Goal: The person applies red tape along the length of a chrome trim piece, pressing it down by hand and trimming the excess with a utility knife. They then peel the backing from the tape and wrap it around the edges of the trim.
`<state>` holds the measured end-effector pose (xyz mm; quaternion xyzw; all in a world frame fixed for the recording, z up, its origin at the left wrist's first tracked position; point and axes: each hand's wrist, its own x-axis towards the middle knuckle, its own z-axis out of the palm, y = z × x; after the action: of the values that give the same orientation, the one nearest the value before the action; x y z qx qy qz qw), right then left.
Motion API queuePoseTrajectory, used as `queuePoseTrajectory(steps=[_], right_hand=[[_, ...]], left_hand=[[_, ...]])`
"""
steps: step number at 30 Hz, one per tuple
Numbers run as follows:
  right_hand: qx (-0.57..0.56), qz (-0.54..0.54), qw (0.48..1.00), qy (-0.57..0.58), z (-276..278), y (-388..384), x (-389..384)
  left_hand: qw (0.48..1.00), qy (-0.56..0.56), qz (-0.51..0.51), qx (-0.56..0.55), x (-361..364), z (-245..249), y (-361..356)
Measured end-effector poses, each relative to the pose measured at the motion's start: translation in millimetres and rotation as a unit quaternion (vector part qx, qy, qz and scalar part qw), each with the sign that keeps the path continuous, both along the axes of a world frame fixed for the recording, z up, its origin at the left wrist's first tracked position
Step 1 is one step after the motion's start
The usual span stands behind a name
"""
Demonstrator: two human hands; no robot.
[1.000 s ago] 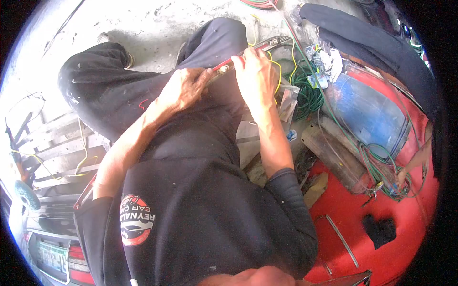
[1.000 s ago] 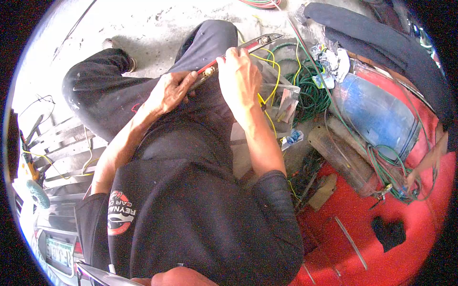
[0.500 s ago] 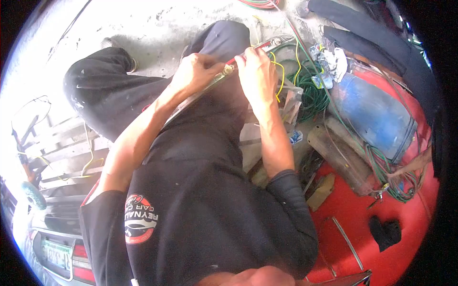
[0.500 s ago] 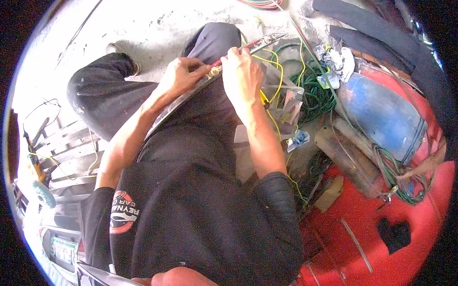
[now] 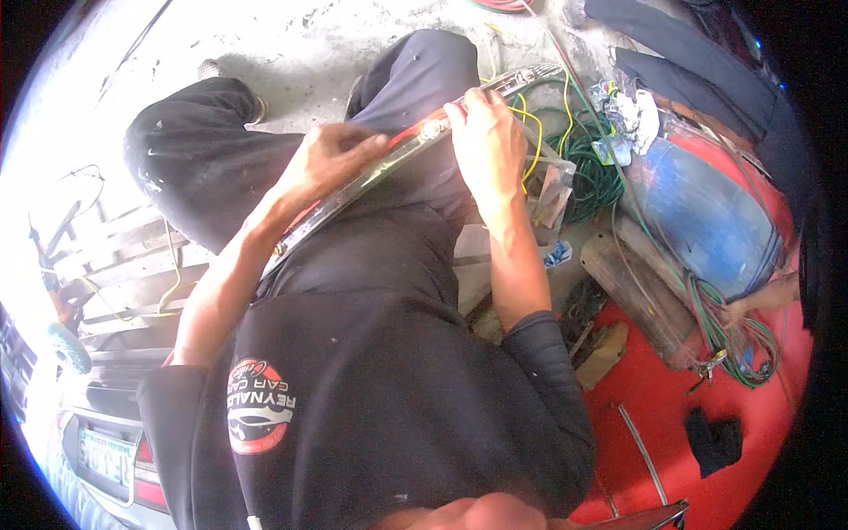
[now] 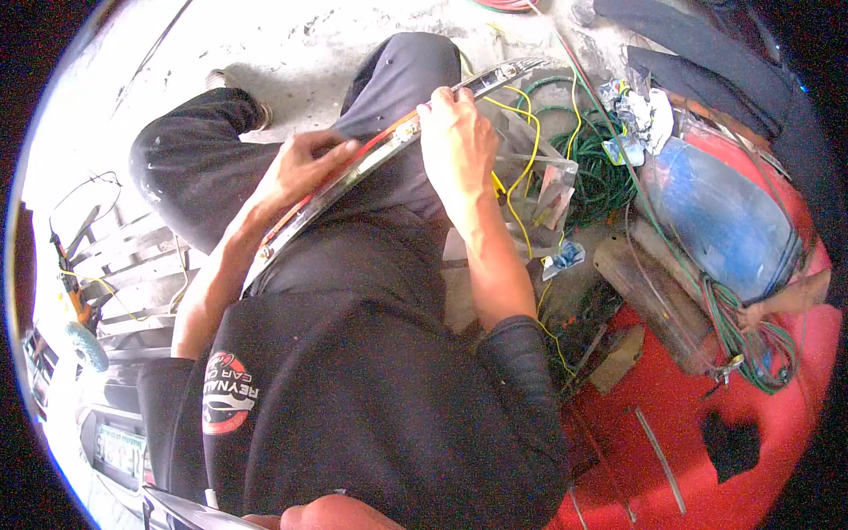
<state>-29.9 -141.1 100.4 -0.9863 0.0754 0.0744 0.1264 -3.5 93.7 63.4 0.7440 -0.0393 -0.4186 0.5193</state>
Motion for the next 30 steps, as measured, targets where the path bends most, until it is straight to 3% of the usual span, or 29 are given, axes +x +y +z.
queuePoseTrajectory(steps=[5,6,9,12,15,18,20,24,30], right_hand=[[0.041,0.019,0.998,-0.042,2.1,-8.4,-3.6],[0.053,0.024,0.997,-0.054,3.1,-10.7,-4.8],[0.124,0.036,0.990,-0.061,11.2,-20.4,-8.2],[0.179,0.086,0.980,-0.034,28.2,-29.0,-9.1],[0.231,0.119,0.965,0.028,51.4,-43.6,-6.8],[0.260,0.155,0.950,0.077,65.7,-54.9,-5.1],[0.266,0.157,0.940,0.144,77.6,-59.4,-1.7],[0.270,0.198,0.937,0.102,73.0,-69.3,3.1],[0.147,0.183,0.968,0.093,74.4,-64.6,7.0]], left_hand=[[0.993,-0.098,0.015,-0.067,19.3,-11.9,-60.8],[0.995,-0.065,0.038,-0.059,20.8,1.0,-67.3],[0.991,-0.107,0.047,-0.058,20.4,0.0,-78.7],[0.995,-0.084,0.044,-0.026,20.6,6.4,-89.1],[0.979,-0.179,0.086,-0.039,9.6,1.7,-97.3],[0.975,-0.193,0.097,-0.050,4.3,5.5,-93.8],[0.973,-0.197,0.102,-0.056,2.6,9.0,-93.2],[0.971,-0.206,0.110,-0.055,-2.1,6.5,-94.2],[0.974,-0.194,0.103,-0.051,-2.6,4.0,-96.6]])
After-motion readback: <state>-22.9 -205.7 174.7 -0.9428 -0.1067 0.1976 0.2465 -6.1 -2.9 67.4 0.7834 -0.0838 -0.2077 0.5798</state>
